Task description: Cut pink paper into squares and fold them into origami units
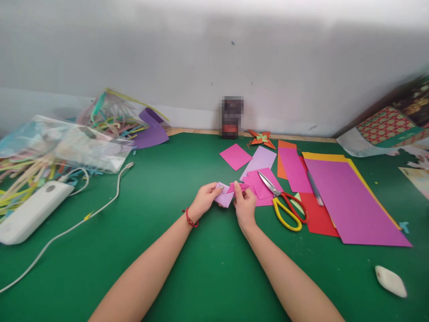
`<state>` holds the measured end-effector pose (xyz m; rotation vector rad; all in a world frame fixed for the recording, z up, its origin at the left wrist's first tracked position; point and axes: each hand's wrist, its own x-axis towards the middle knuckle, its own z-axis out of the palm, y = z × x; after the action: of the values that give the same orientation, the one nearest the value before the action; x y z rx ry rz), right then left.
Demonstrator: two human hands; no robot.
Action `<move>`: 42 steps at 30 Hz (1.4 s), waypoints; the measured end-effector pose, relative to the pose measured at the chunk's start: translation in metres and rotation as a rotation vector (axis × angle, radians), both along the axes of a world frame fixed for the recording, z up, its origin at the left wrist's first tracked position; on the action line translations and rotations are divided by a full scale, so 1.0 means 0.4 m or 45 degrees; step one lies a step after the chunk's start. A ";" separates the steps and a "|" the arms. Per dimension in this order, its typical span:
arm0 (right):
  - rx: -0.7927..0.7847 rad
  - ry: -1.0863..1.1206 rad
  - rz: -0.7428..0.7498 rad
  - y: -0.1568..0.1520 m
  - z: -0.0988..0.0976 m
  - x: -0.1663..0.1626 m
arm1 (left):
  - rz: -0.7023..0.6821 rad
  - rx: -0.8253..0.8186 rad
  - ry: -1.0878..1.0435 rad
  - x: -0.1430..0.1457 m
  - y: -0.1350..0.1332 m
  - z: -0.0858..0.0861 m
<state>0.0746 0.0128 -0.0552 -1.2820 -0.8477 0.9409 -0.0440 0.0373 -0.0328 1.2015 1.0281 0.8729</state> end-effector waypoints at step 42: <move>-0.044 0.416 0.470 0.027 0.026 0.025 | 0.092 -0.050 0.013 0.003 -0.003 0.001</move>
<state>0.0846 0.0236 -0.0446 -0.9776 -0.8235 1.4200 -0.0428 0.0360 -0.0324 1.1429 1.0976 0.8998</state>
